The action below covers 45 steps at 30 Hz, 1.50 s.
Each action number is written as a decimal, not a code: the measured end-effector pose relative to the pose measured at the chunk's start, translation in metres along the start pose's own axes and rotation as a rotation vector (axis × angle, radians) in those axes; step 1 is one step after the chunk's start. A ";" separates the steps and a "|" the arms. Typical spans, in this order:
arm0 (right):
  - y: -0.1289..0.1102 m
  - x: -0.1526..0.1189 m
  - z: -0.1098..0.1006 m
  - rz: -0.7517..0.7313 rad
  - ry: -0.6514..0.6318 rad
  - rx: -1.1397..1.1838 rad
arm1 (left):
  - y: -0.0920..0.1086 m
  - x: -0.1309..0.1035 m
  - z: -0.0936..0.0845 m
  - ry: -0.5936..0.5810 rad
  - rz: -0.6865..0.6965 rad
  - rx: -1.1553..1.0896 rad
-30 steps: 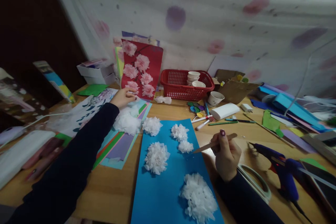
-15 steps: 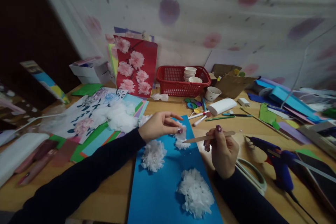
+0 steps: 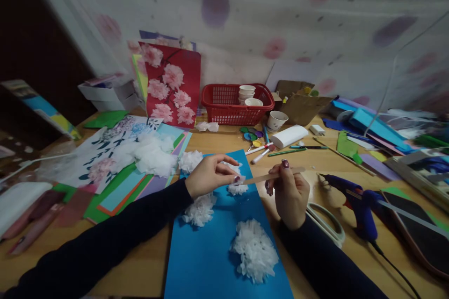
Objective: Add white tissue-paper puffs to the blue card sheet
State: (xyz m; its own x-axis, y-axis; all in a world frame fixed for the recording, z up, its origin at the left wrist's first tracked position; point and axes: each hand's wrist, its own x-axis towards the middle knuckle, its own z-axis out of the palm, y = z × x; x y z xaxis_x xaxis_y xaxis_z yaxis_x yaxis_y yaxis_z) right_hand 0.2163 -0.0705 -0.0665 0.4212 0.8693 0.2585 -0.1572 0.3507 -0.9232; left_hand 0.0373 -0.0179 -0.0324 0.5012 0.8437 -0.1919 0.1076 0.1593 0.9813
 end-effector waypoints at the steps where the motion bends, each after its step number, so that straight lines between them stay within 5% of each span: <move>1: 0.000 0.000 0.000 -0.004 0.006 -0.001 | -0.001 0.000 0.000 -0.011 -0.002 -0.016; 19: -0.002 0.008 -0.002 -0.033 0.247 0.019 | 0.000 -0.001 -0.004 -0.087 0.030 -0.060; 32: 0.000 0.001 0.002 0.007 0.108 0.050 | -0.008 -0.002 0.003 -0.094 0.052 -0.017; 45: -0.003 0.003 0.004 -0.011 0.142 -0.043 | -0.003 -0.002 0.000 -0.116 0.023 -0.004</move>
State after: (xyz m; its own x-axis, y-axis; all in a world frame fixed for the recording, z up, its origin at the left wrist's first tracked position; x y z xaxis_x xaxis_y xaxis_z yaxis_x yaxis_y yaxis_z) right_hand 0.2149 -0.0673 -0.0620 0.5451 0.8066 0.2286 -0.1149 0.3420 -0.9326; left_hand 0.0354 -0.0203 -0.0353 0.5994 0.7824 -0.1690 0.0914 0.1428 0.9855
